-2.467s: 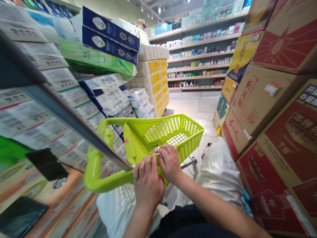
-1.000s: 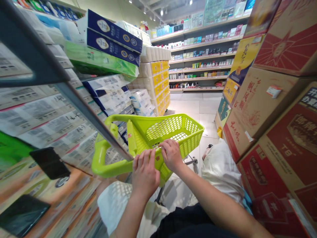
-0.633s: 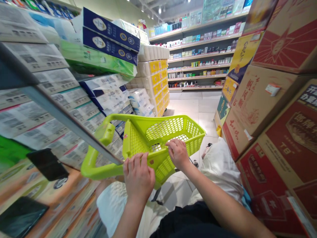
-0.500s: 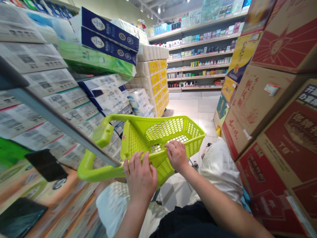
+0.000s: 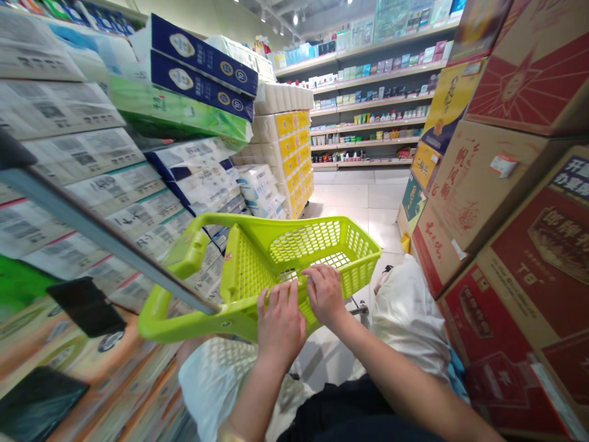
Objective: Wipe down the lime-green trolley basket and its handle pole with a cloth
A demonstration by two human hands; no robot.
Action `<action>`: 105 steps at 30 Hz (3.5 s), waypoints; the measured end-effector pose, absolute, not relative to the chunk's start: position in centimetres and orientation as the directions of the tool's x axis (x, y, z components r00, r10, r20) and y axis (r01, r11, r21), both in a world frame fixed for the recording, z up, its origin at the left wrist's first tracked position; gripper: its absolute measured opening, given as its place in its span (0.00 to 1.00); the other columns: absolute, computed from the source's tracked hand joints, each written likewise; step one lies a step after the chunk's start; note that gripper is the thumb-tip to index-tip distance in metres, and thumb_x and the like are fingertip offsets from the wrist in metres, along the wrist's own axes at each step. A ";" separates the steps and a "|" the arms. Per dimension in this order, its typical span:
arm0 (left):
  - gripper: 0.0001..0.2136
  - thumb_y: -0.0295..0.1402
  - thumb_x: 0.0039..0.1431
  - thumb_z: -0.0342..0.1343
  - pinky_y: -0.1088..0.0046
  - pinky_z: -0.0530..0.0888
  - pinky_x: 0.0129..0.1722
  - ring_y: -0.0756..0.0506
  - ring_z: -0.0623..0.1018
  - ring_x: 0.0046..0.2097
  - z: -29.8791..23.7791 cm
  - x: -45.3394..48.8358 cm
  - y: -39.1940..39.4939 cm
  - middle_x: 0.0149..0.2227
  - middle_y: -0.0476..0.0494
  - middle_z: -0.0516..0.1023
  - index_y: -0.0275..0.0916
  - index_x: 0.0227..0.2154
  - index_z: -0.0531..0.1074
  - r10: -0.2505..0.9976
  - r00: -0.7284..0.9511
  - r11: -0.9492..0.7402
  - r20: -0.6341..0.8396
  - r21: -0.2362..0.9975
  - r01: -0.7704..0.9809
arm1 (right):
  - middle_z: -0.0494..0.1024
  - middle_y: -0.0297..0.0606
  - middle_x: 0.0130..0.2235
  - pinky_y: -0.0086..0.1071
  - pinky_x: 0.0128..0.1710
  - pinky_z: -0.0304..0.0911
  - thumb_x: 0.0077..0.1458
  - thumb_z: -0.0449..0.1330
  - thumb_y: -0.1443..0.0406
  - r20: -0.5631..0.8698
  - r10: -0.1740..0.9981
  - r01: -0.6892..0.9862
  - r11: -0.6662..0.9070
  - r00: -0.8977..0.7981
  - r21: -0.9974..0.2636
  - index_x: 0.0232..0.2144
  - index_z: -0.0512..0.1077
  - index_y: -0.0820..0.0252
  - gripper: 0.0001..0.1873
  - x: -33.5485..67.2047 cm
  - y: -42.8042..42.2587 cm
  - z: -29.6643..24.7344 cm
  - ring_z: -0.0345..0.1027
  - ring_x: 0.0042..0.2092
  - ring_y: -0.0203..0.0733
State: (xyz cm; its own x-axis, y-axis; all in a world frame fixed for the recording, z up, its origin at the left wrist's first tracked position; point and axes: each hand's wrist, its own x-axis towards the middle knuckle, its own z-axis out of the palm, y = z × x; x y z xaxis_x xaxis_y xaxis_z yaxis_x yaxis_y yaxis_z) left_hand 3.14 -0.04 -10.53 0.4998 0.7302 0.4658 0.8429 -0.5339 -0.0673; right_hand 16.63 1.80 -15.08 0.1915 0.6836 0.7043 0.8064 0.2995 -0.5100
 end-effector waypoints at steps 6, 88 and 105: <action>0.26 0.27 0.51 0.52 0.56 0.53 0.62 0.39 0.69 0.54 -10.9 2.6 0.1 0.50 0.38 0.75 0.35 0.56 0.66 0.726 0.489 -0.535 0.484 -0.048 0.843 | 0.74 0.40 0.44 0.37 0.50 0.55 0.62 0.51 0.68 0.702 0.709 0.832 0.349 0.067 -0.432 0.46 0.72 0.55 0.13 17.4 1.6 -15.2 0.64 0.48 0.44; 0.24 0.25 0.49 0.52 0.58 0.56 0.60 0.39 0.70 0.52 -11.8 2.4 0.2 0.47 0.38 0.75 0.34 0.52 0.68 0.702 0.452 -0.506 0.551 -0.061 0.860 | 0.74 0.39 0.42 0.37 0.49 0.55 0.58 0.54 0.71 0.689 0.714 0.851 0.282 0.122 -0.443 0.40 0.74 0.55 0.11 19.1 0.9 -15.7 0.64 0.47 0.44; 0.24 0.25 0.48 0.53 0.58 0.55 0.61 0.39 0.69 0.52 -11.8 2.4 0.2 0.46 0.38 0.75 0.33 0.51 0.68 0.698 0.450 -0.513 0.557 -0.050 0.857 | 0.74 0.40 0.43 0.38 0.48 0.55 0.59 0.53 0.71 0.704 0.693 0.854 0.262 0.158 -0.450 0.40 0.74 0.55 0.12 19.4 1.0 -15.8 0.64 0.47 0.44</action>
